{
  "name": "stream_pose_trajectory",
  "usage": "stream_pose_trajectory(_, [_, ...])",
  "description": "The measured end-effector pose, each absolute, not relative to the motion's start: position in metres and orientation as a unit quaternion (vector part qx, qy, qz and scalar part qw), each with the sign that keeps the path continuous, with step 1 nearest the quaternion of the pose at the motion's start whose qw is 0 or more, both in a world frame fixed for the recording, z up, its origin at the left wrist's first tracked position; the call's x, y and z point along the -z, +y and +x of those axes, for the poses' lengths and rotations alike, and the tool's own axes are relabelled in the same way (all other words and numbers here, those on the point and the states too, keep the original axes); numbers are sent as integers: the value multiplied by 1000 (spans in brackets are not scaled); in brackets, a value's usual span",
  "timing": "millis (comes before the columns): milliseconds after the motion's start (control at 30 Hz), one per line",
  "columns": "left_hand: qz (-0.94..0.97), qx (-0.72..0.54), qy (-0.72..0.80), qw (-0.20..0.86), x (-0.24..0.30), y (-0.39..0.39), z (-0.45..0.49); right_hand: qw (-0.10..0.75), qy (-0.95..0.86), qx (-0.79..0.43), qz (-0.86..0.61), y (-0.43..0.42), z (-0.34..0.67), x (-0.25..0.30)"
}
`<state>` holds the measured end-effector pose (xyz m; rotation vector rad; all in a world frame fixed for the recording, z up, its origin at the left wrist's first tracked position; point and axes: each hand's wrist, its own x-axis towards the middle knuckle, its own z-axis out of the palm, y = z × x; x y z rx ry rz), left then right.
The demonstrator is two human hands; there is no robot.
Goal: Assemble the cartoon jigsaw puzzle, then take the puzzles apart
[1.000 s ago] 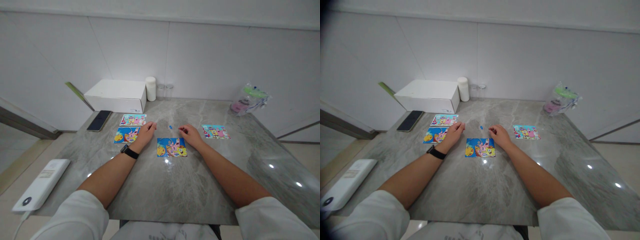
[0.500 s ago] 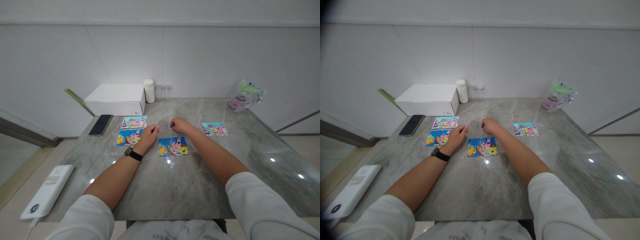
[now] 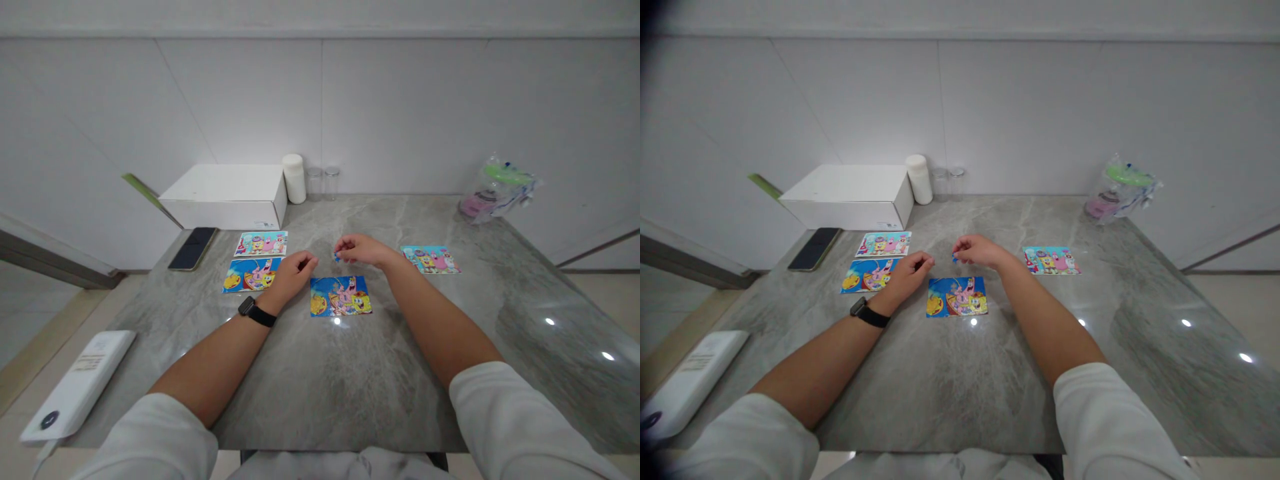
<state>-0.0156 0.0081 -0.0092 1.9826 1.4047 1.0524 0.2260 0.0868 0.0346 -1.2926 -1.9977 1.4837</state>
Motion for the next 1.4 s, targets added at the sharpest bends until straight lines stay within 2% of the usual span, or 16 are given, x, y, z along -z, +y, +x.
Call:
stream_pose_trajectory(300, [712, -387, 496, 311, -2, -6, -1, 192, -716, -543, -395, 71, 212, -52])
stream_pose_trajectory(567, [720, -377, 497, 304, 3, -7, 1, 174, -745, -508, -395, 67, 208, -52])
stream_pose_trajectory(733, [773, -332, 470, 268, 0, -7, -1, 133, -776, -463, -407, 65, 212, -53])
stream_pose_trajectory(900, [863, -243, 401, 187, -4, -5, -5, 39, -811, -412, -414, 62, 215, -54])
stream_pose_trajectory(1033, [882, -200, 402, 140, -5, -7, -7, -16, -835, -377, -401, 59, 215, -53])
stream_pose_trajectory(1400, [896, -168, 390, 128, -2, -9, -7, -51, -839, -360, -405, 58, 210, -50])
